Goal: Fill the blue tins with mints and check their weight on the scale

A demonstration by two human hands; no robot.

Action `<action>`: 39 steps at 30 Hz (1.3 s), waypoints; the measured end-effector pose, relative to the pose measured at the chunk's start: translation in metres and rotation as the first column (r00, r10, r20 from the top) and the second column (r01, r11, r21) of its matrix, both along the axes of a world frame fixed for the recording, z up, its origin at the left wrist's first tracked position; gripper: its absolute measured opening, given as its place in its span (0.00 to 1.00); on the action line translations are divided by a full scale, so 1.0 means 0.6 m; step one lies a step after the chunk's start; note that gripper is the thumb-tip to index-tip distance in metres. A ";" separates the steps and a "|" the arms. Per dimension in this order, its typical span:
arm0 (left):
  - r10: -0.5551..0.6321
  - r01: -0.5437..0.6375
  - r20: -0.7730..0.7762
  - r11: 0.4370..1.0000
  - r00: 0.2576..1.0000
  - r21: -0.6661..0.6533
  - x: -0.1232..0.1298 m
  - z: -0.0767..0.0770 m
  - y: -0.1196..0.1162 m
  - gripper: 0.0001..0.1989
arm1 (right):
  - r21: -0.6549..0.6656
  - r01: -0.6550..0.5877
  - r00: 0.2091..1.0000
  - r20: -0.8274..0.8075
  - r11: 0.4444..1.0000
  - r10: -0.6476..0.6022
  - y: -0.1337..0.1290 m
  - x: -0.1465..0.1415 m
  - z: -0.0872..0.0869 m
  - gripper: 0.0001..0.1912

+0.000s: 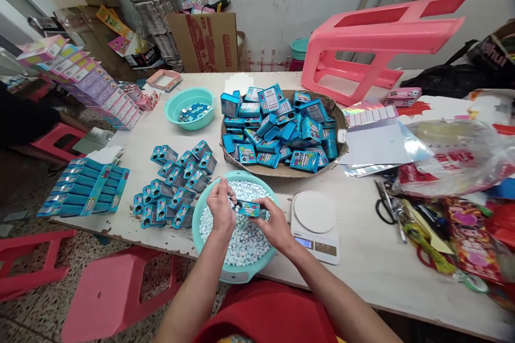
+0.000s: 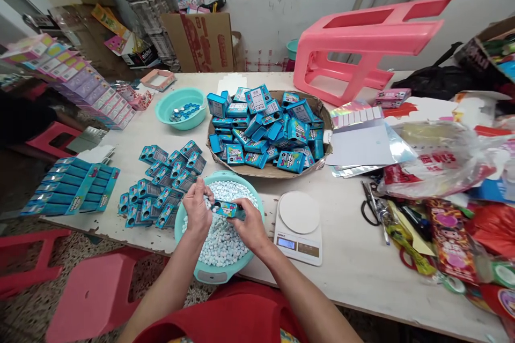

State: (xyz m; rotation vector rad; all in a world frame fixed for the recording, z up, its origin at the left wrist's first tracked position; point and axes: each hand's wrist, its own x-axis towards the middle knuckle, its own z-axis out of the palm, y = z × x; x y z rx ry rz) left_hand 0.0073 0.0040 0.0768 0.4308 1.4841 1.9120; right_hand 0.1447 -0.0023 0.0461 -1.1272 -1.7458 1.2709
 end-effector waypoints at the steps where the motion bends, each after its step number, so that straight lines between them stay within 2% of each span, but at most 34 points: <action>1: 0.010 -0.010 -0.012 1.000 1.000 0.007 0.004 0.000 0.002 0.22 | 0.004 0.000 1.000 0.004 1.000 0.000 -0.001 0.000 0.002 0.14; 10: -0.040 0.040 -0.052 0.999 0.998 0.006 0.020 -0.013 0.007 0.22 | 0.018 0.015 1.000 0.024 1.000 -0.016 0.003 0.013 0.008 0.13; 14: -0.048 0.047 -0.028 0.999 0.998 -0.018 0.031 -0.009 0.013 0.23 | 0.008 0.036 0.999 0.019 0.999 -0.036 0.004 0.016 0.010 0.14; 18: -0.103 0.105 0.099 0.994 0.990 -0.020 0.022 -0.008 0.018 0.23 | -0.088 0.044 0.995 -0.082 0.995 -0.051 0.007 0.042 0.012 0.14; 20: -0.134 0.139 0.059 0.987 0.989 -0.081 0.003 -0.022 0.012 0.23 | -0.173 0.017 0.981 -0.186 0.985 -0.050 0.006 0.077 0.015 0.16; 21: -0.175 0.170 -0.022 0.974 0.984 -0.151 -0.009 -0.033 0.006 0.21 | -0.209 0.012 0.971 -0.232 0.978 -0.061 0.005 0.099 0.015 0.17; 22: -0.240 0.201 -0.141 0.948 0.960 -0.246 -0.022 -0.046 -0.001 0.19 | -0.237 0.023 0.962 -0.260 0.971 -0.086 0.003 0.125 0.012 0.18; 23: -0.319 0.212 -0.281 0.911 0.905 -0.353 -0.033 -0.059 -0.007 0.16 | -0.252 0.058 0.956 -0.265 0.966 -0.127 0.002 0.152 0.006 0.19; 25: -0.457 0.158 -0.535 0.845 0.710 -0.512 -0.045 -0.079 -0.010 0.10 | -0.264 0.182 0.947 -0.212 0.947 -0.241 0.001 0.206 -0.016 0.19; 27: -0.482 0.109 -0.700 0.855 0.528 -0.507 -0.032 -0.087 0.007 0.10 | -0.260 0.321 0.921 -0.138 0.911 -0.364 0.003 0.252 -0.051 0.19; 28: -0.465 0.127 -0.749 0.877 0.472 -0.464 -0.015 -0.086 0.025 0.11 | -0.256 0.380 0.901 -0.116 0.889 -0.419 0.006 0.270 -0.071 0.19; 30: -0.457 0.254 -0.785 0.889 0.419 -0.382 0.039 -0.079 0.081 0.12 | -0.246 0.460 0.864 -0.096 0.853 -0.494 0.013 0.294 -0.111 0.20; 31: -0.479 0.326 -0.778 0.871 0.406 -0.367 0.074 -0.076 0.116 0.13 | -0.239 0.488 0.849 -0.095 0.840 -0.520 0.016 0.300 -0.128 0.21; 33: -0.603 0.431 -0.713 0.784 0.357 -0.448 0.147 -0.074 0.190 0.18 | -0.225 0.516 0.832 -0.097 0.827 -0.546 0.022 0.304 -0.153 0.20; 34: -0.690 0.439 -0.654 0.714 0.309 -0.546 0.182 -0.076 0.225 0.23 | -0.214 0.521 0.830 -0.097 0.826 -0.549 0.024 0.303 -0.161 0.20; 36: -0.856 0.387 -0.468 0.516 0.218 -0.764 0.242 -0.086 0.286 0.36 | -0.173 0.535 0.828 -0.086 0.827 -0.554 0.024 0.300 -0.167 0.24; 37: -0.905 0.349 -0.370 0.423 0.212 -0.836 0.265 -0.092 0.309 0.43 | -0.146 0.546 0.826 -0.069 0.825 -0.559 0.021 0.300 -0.165 0.27; 38: -0.928 0.323 -0.290 0.355 0.234 -0.877 0.282 -0.097 0.328 0.48 | -0.120 0.559 0.823 -0.046 0.821 -0.567 0.017 0.302 -0.160 0.31; 39: -0.933 0.312 -0.236 0.317 0.272 -0.895 0.293 -0.101 0.341 0.51 | -0.098 0.572 0.817 -0.024 0.815 -0.576 0.011 0.306 -0.152 0.34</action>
